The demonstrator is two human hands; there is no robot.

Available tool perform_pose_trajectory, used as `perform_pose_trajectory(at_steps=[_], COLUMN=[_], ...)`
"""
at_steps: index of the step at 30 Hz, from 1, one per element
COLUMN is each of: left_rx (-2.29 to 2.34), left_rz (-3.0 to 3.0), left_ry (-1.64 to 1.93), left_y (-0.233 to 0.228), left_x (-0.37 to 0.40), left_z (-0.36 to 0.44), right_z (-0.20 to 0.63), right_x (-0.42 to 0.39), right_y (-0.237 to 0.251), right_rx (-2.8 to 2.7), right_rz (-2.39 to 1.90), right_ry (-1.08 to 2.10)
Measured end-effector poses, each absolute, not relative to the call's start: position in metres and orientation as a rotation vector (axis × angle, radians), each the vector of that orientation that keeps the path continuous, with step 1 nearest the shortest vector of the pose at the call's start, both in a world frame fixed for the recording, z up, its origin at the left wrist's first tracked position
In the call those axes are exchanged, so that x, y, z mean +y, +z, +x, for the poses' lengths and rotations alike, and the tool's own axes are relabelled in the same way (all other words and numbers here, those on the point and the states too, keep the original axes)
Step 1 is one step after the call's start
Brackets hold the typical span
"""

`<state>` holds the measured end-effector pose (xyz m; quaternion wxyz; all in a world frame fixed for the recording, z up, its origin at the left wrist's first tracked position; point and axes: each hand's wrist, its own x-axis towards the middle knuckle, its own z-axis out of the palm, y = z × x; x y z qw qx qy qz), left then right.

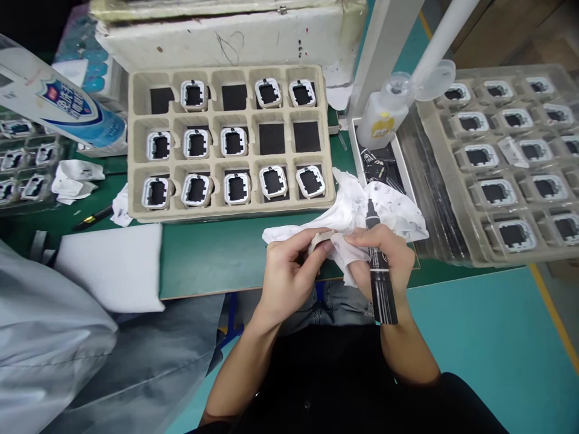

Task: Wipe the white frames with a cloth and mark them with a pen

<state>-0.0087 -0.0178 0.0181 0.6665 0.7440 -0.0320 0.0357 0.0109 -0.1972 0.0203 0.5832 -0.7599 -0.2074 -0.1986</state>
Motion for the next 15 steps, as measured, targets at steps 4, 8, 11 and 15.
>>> perform_pose_trajectory(at_steps=[4, 8, 11, 15], left_rx=[-0.094, -0.100, -0.107, -0.115], left_rz=[1.702, 1.735, 1.737, 1.671], left_ry=[0.084, 0.072, 0.066, 0.028], left_y=[0.0183, 0.0190, 0.0198, 0.0216], left_x=[-0.0177, -0.0174, -0.0179, -0.0202], left_z=[-0.0084, -0.0075, -0.0071, -0.0062], right_z=[0.0124, 0.0125, 0.0127, 0.0132], right_x=[-0.1962, -0.1965, -0.1968, -0.1941], right_y=[0.0220, 0.0222, 0.0210, 0.0199], right_rx=[-0.493, -0.507, -0.515, -0.519], right_rz=[-1.764, -1.770, -1.752, -1.700], right_ry=[-0.445, -0.422, -0.400, -0.401])
